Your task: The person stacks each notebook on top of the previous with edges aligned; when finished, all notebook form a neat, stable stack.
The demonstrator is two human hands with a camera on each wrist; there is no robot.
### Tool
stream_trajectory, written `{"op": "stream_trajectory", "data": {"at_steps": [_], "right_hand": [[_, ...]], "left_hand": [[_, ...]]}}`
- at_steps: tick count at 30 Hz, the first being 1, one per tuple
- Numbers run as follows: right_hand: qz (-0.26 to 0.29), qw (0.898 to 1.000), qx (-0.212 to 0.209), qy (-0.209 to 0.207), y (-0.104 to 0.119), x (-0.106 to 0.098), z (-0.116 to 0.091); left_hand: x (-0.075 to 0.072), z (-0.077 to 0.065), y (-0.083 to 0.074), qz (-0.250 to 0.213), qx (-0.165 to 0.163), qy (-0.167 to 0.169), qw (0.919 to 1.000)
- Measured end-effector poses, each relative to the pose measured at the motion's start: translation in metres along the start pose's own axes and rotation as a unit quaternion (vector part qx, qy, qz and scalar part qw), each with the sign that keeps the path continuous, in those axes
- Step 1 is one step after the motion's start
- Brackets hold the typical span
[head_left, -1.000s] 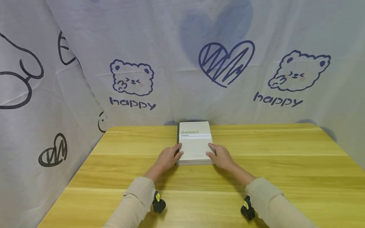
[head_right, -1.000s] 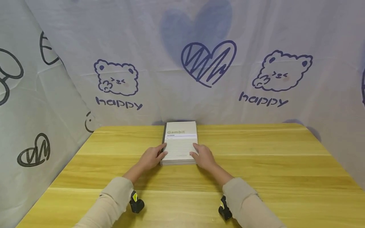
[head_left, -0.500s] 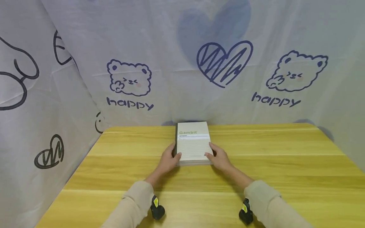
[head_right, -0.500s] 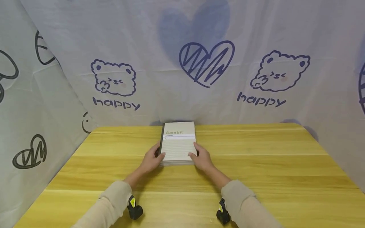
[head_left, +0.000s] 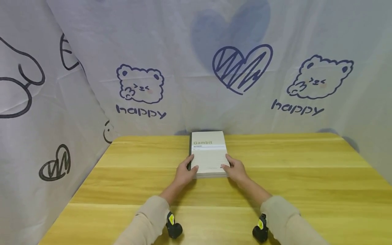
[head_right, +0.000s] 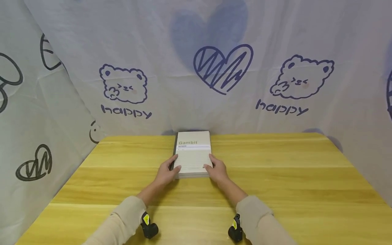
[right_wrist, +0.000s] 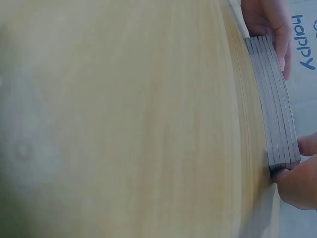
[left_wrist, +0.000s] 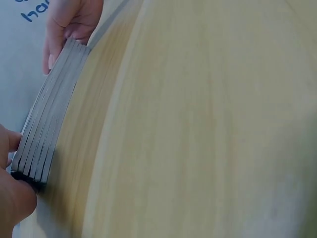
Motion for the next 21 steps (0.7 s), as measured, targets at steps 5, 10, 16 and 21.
{"op": "stream_trajectory", "data": {"at_steps": [5, 10, 16, 21], "right_hand": [[0.014, 1.0, 0.022, -0.013, 0.001, -0.006, -0.001], [0.02, 0.999, 0.027, -0.019, 0.0, -0.009, -0.002], [0.017, 0.999, 0.028, -0.02, -0.003, -0.004, -0.008], [-0.001, 1.0, 0.006, -0.02, 0.001, -0.006, -0.014]], "left_hand": [[0.004, 0.001, -0.001, -0.026, -0.019, -0.001, 0.9995], [0.007, 0.001, -0.001, -0.03, -0.02, 0.003, 0.9993], [0.003, -0.005, 0.001, -0.023, -0.002, 0.019, 0.9996], [0.001, -0.008, -0.001, -0.022, 0.014, 0.033, 0.9991]]}}
Point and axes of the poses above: each hand's wrist, its own z-axis towards the middle knuckle, its own x-axis out of the palm, y = z × x, the point moved 7 cm from there along z, towards the middle knuckle, and after that the axes turned 15 degrees about -x, right-handed, at the moved point
